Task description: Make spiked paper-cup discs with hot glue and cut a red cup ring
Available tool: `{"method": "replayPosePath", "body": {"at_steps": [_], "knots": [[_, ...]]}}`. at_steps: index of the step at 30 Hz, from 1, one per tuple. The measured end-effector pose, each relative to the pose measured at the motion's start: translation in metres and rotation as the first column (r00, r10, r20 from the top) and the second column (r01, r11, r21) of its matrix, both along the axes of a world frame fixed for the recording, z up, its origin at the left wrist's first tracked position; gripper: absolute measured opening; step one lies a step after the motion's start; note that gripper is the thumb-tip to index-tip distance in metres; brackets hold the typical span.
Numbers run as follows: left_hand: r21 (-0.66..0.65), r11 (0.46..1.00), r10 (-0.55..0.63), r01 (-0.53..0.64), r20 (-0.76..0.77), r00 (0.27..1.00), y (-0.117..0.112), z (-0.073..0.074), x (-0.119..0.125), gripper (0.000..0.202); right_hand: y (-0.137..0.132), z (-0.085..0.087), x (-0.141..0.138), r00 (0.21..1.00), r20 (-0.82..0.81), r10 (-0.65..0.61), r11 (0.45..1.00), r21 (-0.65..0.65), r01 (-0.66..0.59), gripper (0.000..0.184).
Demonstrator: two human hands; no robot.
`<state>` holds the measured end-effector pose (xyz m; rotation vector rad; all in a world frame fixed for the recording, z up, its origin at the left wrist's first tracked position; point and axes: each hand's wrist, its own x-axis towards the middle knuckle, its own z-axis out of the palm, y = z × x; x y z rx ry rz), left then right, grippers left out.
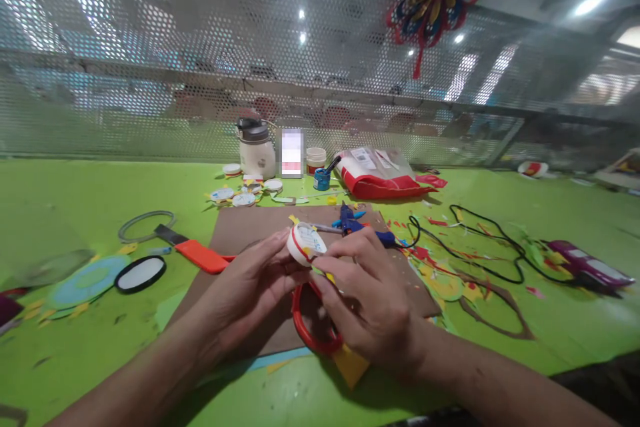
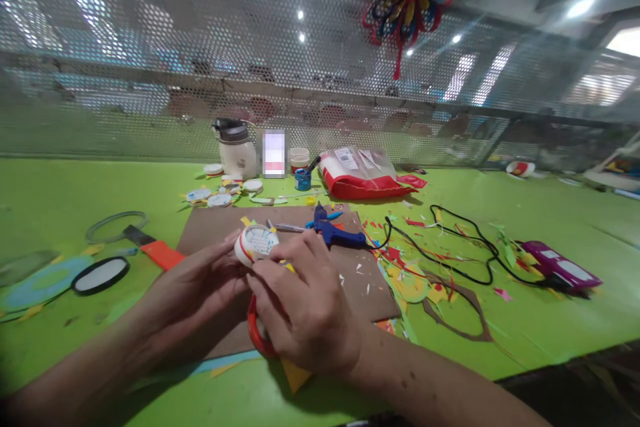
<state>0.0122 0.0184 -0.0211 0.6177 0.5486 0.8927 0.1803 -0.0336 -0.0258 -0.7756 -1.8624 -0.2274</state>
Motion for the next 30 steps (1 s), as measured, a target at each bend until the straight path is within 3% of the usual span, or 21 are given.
{"method": "replayPosePath", "body": {"at_steps": [4,6,11,17,24,30], "knots": [[-0.050,0.998,0.039,-0.038,0.022,0.999,0.001,0.002,-0.001,0.019,0.001,0.009,0.009,0.981,-0.193,-0.005,0.999,-0.037,-0.002,0.011],[-0.064,0.998,0.026,-0.024,0.025,0.999,0.002,0.002,-0.001,0.021,0.003,0.012,0.012,0.982,-0.189,-0.021,0.996,-0.091,0.004,0.015],[-0.100,0.994,-0.038,0.045,0.069,0.997,0.002,0.000,0.000,0.023,0.002,0.017,0.012,0.990,0.140,-0.002,0.975,-0.220,0.033,0.038],[-0.180,0.982,-0.035,0.062,0.150,0.988,0.003,0.001,0.000,0.020,0.003,0.006,0.009,0.932,0.359,-0.040,0.995,-0.071,0.070,0.044],[-0.242,0.970,0.001,0.035,0.144,0.990,-0.002,0.009,0.000,0.023,0.007,-0.002,0.010,0.903,0.420,-0.088,0.994,-0.023,0.108,0.050],[-0.197,0.979,-0.049,0.062,0.071,0.996,0.000,0.003,-0.001,0.020,0.005,0.001,0.009,0.854,0.496,-0.154,0.985,0.008,0.173,0.046]]}}
